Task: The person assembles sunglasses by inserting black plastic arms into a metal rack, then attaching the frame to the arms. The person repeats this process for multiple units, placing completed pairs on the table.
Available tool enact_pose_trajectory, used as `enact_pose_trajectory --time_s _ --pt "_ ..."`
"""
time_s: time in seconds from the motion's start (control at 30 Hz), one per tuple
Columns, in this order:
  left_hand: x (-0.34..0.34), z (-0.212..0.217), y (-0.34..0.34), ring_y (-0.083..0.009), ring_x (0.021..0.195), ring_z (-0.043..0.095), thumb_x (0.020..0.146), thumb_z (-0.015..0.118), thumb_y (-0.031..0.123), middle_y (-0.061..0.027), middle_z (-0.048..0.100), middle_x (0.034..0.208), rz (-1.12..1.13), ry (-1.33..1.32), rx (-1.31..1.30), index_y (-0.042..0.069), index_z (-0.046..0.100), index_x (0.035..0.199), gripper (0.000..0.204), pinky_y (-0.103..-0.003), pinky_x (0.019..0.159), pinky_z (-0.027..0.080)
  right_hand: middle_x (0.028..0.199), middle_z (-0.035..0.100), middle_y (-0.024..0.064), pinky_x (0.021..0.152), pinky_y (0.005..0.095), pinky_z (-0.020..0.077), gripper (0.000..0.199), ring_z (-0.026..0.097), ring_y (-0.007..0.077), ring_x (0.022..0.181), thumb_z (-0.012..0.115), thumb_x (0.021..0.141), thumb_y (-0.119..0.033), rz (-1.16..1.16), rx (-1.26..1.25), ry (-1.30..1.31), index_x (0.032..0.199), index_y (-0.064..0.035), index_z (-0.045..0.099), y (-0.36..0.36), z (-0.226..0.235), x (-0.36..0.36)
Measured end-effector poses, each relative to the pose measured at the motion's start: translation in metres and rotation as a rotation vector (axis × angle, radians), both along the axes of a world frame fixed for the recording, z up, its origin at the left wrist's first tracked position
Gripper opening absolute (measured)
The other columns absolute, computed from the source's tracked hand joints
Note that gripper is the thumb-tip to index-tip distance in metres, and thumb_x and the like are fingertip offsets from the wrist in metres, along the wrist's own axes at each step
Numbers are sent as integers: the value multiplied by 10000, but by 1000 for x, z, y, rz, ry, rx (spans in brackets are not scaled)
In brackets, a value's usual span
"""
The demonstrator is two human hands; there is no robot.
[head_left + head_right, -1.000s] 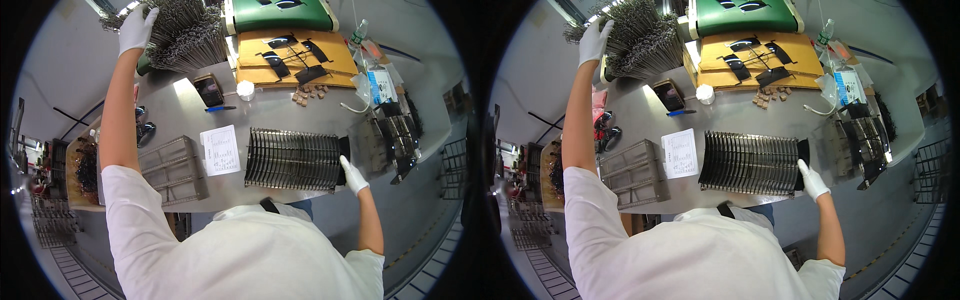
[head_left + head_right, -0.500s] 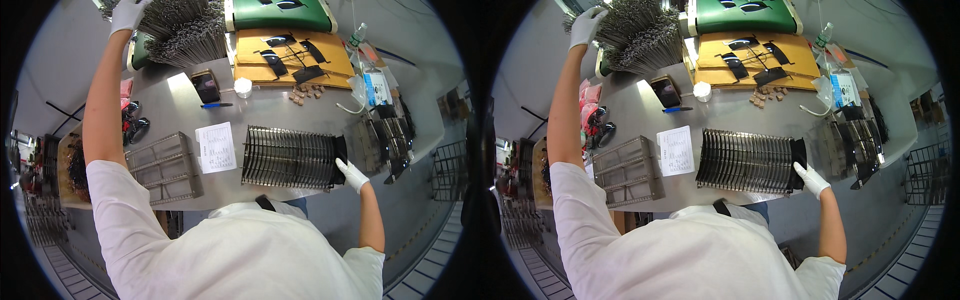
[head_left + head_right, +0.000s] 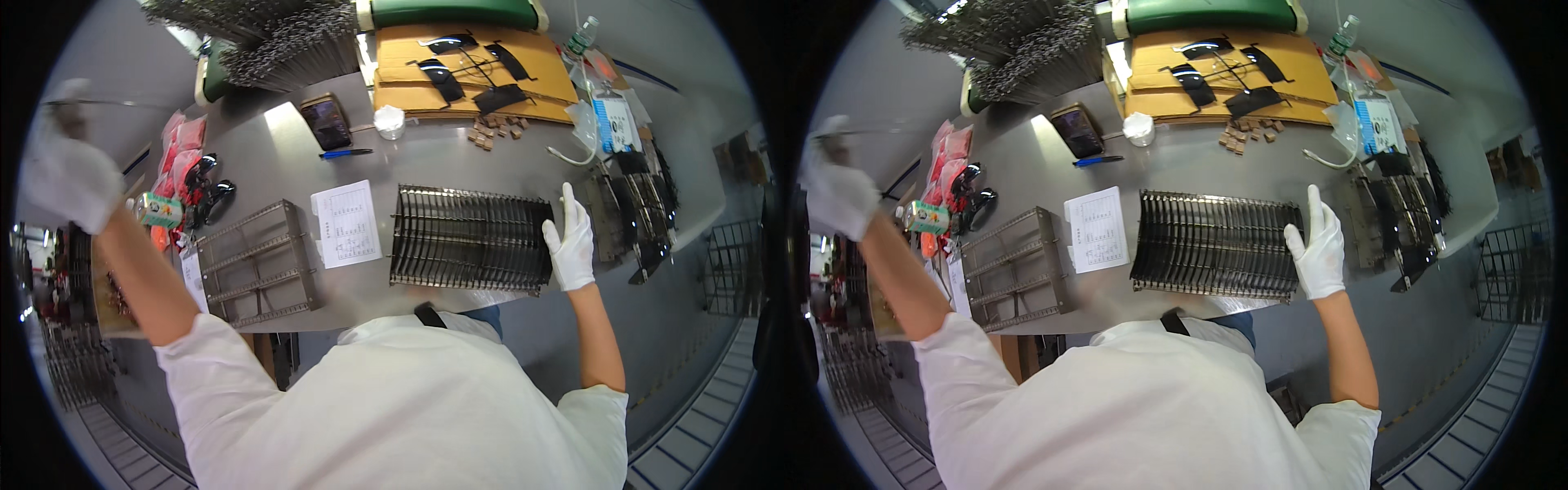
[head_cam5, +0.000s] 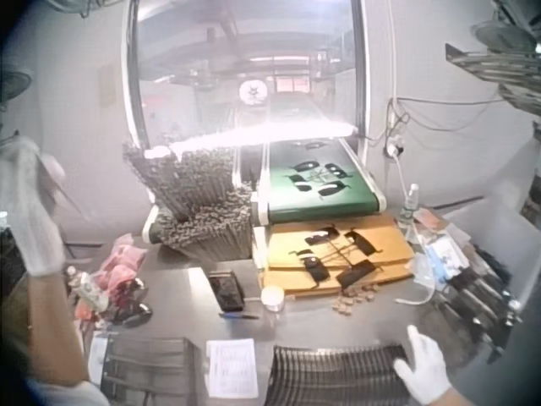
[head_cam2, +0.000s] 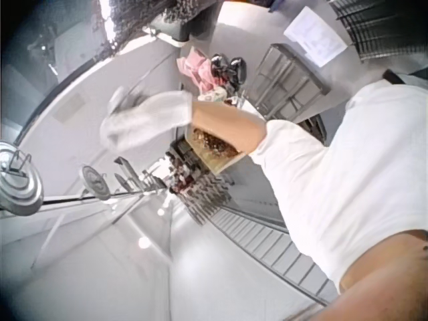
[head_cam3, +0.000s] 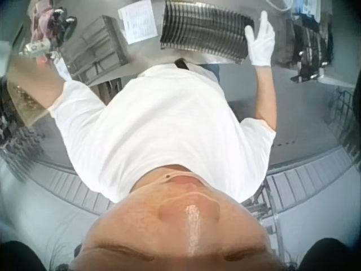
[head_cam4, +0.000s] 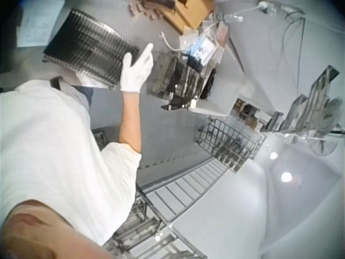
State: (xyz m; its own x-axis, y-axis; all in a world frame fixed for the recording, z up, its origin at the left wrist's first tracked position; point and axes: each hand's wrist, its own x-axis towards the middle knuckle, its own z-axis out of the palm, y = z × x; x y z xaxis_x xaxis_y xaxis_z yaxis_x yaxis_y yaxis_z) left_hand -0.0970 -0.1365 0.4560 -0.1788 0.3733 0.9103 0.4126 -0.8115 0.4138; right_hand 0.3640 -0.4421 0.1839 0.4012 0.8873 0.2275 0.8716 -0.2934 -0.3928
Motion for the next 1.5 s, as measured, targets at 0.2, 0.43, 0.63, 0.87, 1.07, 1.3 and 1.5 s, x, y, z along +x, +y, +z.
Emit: enact_pose_trajectory --time_s 0.2,0.43,0.63,0.87,1.07,1.3,1.5 --pt "40 -190 -2 -73 522 508 1073 459 175 -74 630 735 -195 -482 -752 53 496 1064 128 -220 439 409 1260 586 210 1018 490 458 630 571 412 1154 736 793 -242 508 204 -98 1361 -23 573 43 34 -48" --pt "121 -393 -51 -96 624 591 1107 484 212 -41 647 832 -423 -261 -1127 65 488 1092 148 -239 546 505 1410 547 182 1123 526 411 693 496 420 1339 812 741 -267 940 26 -124 1363 -61 586 86 32 -119" --pt "122 -421 -19 -125 569 595 1100 492 175 -121 652 818 -415 -835 -1225 46 473 1096 131 -248 525 545 1548 481 165 1156 593 337 747 460 424 1398 712 857 -499 979 -133 -268 1477 -128 521 91 -1 -131" --pt "132 -439 -13 -132 564 596 1093 507 166 -127 652 833 -411 -901 -1342 50 452 1100 129 -249 505 547 1565 470 140 1197 572 286 750 421 406 1435 659 885 -542 969 -174 -311 1502 -147 499 93 -6 -133" --pt "146 -440 -26 -141 593 638 1083 527 149 -118 671 858 -394 -917 -1410 60 464 1111 113 -264 524 569 1551 484 139 1191 576 296 737 437 402 1424 661 882 -541 967 -167 -301 1489 -149 513 94 -5 -134" --pt "183 -437 -62 -171 651 693 1043 606 124 -114 710 894 -495 -877 -1486 36 542 1076 114 -307 578 611 1542 490 143 1180 578 311 720 444 406 1416 688 876 -495 969 -141 -280 1480 -140 521 95 -3 -134" --pt "112 -400 -10 -199 884 680 999 642 247 -132 723 993 -606 -825 -1737 13 645 1084 249 -371 729 562 1519 509 134 1156 563 343 723 469 382 1390 732 844 -475 924 -95 -240 1449 -126 550 90 -4 -127"
